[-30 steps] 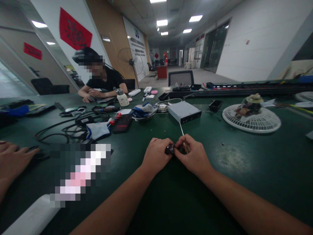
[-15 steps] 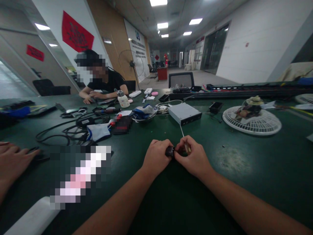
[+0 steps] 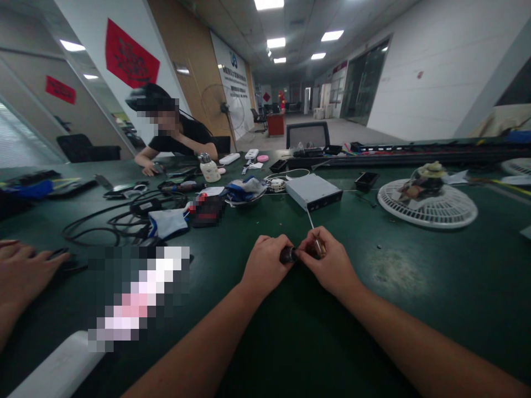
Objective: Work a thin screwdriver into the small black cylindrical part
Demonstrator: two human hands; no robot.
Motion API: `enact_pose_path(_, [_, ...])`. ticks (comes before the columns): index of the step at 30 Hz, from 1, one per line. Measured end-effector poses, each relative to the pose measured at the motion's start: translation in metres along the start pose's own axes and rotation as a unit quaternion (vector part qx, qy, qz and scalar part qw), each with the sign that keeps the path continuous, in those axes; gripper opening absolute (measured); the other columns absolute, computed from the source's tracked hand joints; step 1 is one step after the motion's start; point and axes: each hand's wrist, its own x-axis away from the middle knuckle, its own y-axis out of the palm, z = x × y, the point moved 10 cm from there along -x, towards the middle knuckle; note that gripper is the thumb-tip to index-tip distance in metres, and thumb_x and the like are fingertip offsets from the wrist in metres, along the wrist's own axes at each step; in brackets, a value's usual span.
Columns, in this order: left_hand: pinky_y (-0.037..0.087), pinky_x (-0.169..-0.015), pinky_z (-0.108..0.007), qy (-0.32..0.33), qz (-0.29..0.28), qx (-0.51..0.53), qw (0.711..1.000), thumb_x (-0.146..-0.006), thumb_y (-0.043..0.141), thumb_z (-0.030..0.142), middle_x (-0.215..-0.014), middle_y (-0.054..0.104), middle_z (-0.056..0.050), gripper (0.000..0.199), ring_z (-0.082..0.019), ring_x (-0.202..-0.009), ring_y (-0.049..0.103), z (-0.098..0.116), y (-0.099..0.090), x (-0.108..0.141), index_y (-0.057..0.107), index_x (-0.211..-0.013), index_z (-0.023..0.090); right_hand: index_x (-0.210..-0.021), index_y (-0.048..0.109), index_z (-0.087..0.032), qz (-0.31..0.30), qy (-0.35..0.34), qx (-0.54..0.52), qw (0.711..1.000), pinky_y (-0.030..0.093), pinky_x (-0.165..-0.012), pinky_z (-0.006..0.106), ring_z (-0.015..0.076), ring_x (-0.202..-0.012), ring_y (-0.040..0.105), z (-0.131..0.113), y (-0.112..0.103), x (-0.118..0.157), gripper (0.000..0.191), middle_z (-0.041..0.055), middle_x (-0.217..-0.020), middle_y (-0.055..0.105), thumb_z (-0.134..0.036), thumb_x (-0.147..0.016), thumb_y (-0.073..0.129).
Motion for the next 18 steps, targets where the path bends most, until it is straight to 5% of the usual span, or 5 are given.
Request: enact_pose_path(18, [0.041, -0.089, -0.037, 0.058, -0.012, 0.023, 0.998, -0.082, 0.062, 0.008, -0.084, 0.068, 0.002, 0.016, -0.018, -0.084, 0.064, 0.0079, 0.0051, 0.0004, 0.062, -0.088, 0.022, -0.084, 0.055, -0.023, -0.032, 0.014, 0.039, 0.999, 0.045, -0.061, 0.028, 0.0155, -0.066, 0.061, -0.0055, 0.0056, 0.0009, 0.024, -0.0036, -0.075, 0.065, -0.022, -0.077, 0.078])
